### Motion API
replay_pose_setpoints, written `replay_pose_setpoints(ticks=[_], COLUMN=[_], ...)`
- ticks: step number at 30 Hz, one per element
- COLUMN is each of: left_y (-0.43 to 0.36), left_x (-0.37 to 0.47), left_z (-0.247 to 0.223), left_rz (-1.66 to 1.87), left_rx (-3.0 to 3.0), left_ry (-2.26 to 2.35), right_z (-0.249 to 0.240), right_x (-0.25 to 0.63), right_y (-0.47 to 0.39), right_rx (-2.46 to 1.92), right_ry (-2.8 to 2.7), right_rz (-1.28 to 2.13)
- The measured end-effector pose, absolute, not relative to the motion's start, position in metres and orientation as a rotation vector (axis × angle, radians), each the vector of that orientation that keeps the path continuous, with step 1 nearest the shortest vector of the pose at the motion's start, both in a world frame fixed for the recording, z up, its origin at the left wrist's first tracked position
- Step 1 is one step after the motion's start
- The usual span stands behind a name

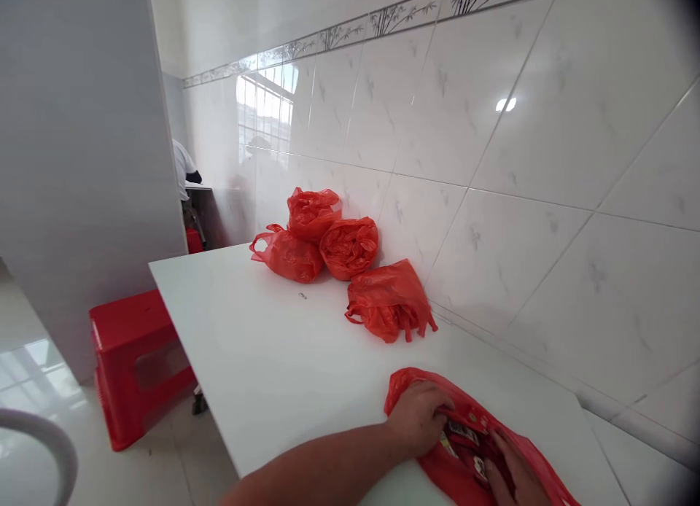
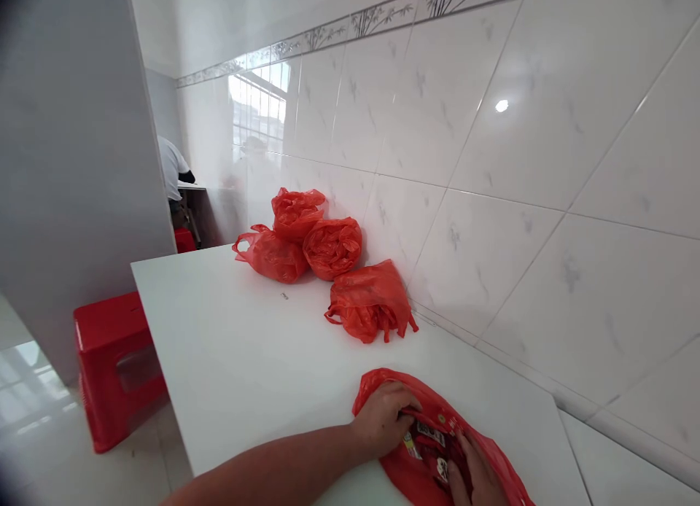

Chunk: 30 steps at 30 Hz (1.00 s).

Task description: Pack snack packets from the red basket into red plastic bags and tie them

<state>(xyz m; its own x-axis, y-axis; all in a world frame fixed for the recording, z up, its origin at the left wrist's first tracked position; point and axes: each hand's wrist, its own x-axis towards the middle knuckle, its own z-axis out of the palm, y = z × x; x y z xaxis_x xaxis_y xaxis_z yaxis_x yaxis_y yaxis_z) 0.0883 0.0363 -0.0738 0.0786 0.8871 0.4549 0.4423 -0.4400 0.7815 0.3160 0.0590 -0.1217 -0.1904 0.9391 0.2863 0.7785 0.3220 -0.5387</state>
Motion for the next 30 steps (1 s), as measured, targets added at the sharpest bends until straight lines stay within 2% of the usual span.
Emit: replay_pose_setpoints(ticks=[9, 30], left_y=[0.032, 0.050], left_x=[0.085, 0.081], left_z=[-0.069, -0.078], left_rz=[1.306, 1.350], left_rx=[2.053, 1.760], left_ry=[1.363, 1.424], right_z=[-0.100, -0.082], right_x=[0.295, 0.288], right_y=[0.037, 0.024], right_rx=[-1.465, -1.509], right_ry=[-1.963, -1.865], right_rz=[0.345, 0.403])
